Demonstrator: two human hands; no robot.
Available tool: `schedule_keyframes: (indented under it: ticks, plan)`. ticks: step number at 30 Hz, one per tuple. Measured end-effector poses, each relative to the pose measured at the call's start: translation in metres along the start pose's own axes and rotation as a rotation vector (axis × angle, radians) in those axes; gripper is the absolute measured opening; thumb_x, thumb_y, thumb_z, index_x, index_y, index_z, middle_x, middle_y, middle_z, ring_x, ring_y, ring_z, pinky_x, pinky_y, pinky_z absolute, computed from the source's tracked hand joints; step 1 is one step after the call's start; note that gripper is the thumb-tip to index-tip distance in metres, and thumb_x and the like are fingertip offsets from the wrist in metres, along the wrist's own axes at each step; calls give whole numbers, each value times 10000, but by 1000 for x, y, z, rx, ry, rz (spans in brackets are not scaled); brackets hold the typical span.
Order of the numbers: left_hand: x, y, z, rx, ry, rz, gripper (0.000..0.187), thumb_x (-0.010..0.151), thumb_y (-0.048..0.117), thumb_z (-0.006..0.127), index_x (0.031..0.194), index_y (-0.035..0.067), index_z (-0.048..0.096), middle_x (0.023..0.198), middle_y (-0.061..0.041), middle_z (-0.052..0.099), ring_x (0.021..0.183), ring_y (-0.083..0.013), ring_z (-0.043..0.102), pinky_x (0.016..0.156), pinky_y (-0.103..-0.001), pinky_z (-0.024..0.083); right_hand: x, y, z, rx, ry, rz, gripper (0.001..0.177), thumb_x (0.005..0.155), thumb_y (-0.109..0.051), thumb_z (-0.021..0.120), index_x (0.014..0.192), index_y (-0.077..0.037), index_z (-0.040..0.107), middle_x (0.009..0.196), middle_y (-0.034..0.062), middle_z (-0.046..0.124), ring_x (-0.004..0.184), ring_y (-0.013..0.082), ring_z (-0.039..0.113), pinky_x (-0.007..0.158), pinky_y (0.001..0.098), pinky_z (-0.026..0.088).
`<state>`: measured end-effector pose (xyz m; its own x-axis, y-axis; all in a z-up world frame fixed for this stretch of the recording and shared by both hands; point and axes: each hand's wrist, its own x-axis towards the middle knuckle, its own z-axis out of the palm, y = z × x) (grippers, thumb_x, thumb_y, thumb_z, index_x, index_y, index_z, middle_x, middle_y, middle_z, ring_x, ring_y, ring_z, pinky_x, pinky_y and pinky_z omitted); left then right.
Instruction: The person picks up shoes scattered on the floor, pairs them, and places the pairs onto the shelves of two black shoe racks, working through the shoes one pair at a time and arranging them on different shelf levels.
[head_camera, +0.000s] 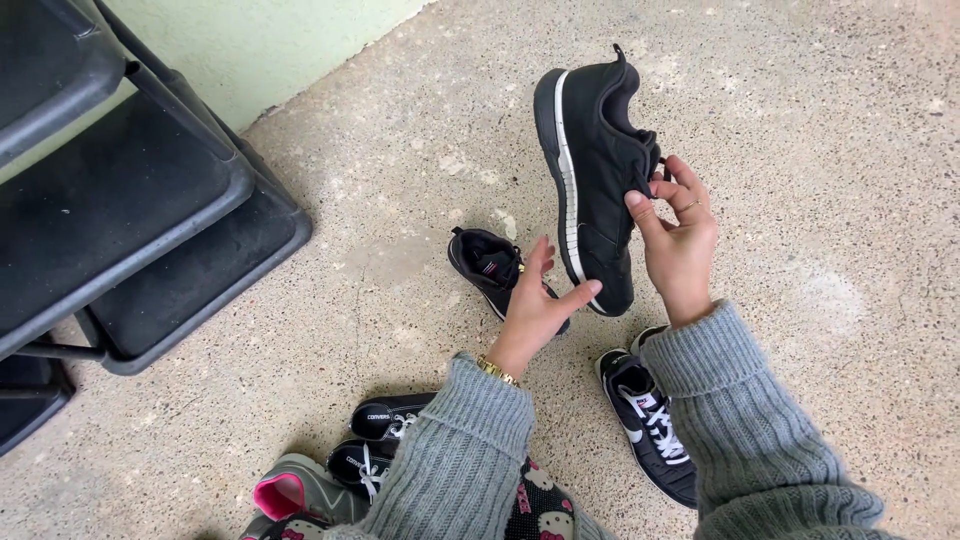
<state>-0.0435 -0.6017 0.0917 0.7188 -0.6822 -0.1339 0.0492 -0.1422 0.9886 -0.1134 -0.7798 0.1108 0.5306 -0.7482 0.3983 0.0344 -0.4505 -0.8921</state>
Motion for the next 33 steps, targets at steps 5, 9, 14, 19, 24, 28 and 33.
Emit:
schedule_keyframes:
  ticks: [5, 9, 14, 19, 24, 28, 33]
  plan:
    - [-9, 26, 10, -45, -27, -41, 1239, 647, 456, 895, 1586, -11, 236, 1501, -350, 436, 1423, -496, 412, 1149, -572, 377, -14, -4, 12, 82, 54, 0, 159, 1026, -139, 766, 1063, -16, 673, 1497, 280, 461, 1339, 453, 545, 918, 426, 606]
    - [-15, 35, 15, -48, 42, -114, 1220, 615, 473, 894, 1583, 84, 262, 1458, -333, 500, 1390, -469, 472, 1122, -523, 415, -22, -22, 14, 89, 93, -27, 149, 1037, -125, 744, 1061, 0, 668, 1474, 312, 465, 1324, 483, 541, 904, 444, 609]
    - [-9, 17, 15, -175, 67, -94, 1058, 653, 339, 911, 1504, 34, 361, 1351, -314, 564, 1303, -404, 551, 1045, -479, 459, -26, -43, 8, 69, 44, -50, 166, 1011, -130, 767, 1090, -9, 685, 1479, 283, 482, 1309, 445, 571, 873, 406, 616]
    - [-18, 27, 10, -428, 69, -19, 803, 757, 216, 870, 1401, -18, 450, 1249, -280, 599, 1202, -368, 597, 986, -481, 483, -36, -67, -14, 87, -3, -105, 243, 1026, -64, 721, 1252, -8, 652, 1493, 276, 465, 1190, 344, 661, 788, 366, 642]
    - [-15, 31, 10, -643, 92, 29, 656, 777, 108, 858, 1335, 30, 522, 1221, -186, 651, 1140, -225, 605, 959, -402, 512, -61, -38, -27, 211, 92, 73, 248, 1086, -152, 630, 1262, 20, 601, 1303, 244, 564, 1002, 270, 664, 615, 287, 639]
    - [-19, 43, 3, -711, 113, 70, 602, 814, 59, 819, 1350, 57, 546, 1199, -143, 669, 1121, -192, 622, 949, -363, 534, -92, -65, -12, 359, -14, 374, 429, 1052, -296, 594, 1289, 58, 547, 1208, 242, 603, 1081, 339, 654, 759, 468, 656]
    - [-29, 59, -8, -787, 207, 72, 604, 792, 28, 819, 1337, 81, 564, 1166, -123, 696, 1056, -175, 651, 902, -336, 575, -114, -42, 18, 624, -151, 609, 418, 995, -290, 611, 1254, 38, 600, 1108, 202, 718, 997, 335, 733, 829, 608, 612]
